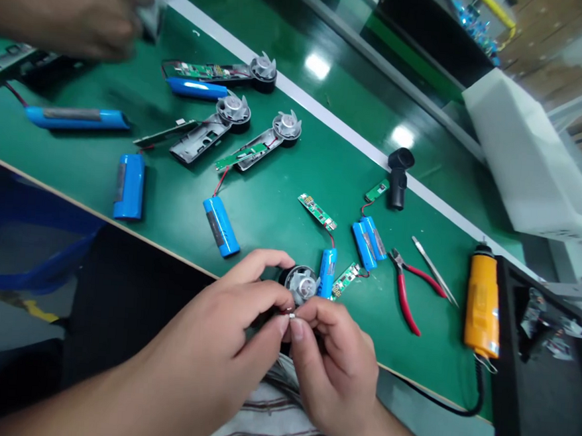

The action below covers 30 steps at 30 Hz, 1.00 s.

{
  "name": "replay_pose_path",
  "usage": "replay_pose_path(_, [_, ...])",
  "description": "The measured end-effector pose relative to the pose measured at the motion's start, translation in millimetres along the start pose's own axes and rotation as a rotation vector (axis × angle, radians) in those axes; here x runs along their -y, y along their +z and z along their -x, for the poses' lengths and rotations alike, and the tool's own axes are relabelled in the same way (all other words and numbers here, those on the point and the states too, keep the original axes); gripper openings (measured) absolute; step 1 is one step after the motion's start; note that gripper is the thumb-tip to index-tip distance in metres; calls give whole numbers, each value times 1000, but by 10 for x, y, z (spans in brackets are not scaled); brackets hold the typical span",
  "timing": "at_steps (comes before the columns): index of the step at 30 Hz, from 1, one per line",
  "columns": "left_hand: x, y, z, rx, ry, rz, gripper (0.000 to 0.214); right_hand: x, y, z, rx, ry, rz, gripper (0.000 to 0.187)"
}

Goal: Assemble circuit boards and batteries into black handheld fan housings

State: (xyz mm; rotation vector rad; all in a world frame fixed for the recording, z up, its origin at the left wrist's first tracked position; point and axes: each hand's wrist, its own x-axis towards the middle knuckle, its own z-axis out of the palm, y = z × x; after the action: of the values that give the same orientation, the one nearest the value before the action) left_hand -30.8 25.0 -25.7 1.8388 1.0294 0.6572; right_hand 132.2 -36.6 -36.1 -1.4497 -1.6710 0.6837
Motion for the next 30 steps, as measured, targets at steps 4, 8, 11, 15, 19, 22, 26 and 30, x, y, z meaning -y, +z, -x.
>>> replay_pose_path(4, [37, 15, -3, -17, -28, 75, 28, -6, 13, -2, -6, 37, -64, 10])
replay_pose_path(8, [59, -16, 5, -6, 55, 45, 30, -11, 13, -7, -21, 96, -121, 10])
replay_pose_path(11, [62, -43, 22, -53, 131, -86, 30, -1, 15, -9, -23, 118, -111, 9])
replay_pose_path(15, [97, -43, 13, -198, 273, -277, 26, 36, 43, -48, -39, 146, -100, 10])
replay_pose_path(19, [157, -67, -39, -253, 359, -318, 23, 76, 79, -135, -31, 183, -111, 11])
replay_pose_path(22, [191, -112, -55, -245, 315, -263, 18, 85, 93, -176, -27, 209, -124, 11])
replay_pose_path(26, [216, -146, -48, -155, 281, -186, 15, 88, 92, -178, -29, 207, -129, 12])
replay_pose_path(30, [208, -154, -46, -124, 306, -182, 18, 112, 92, -184, -44, 218, -146, 13])
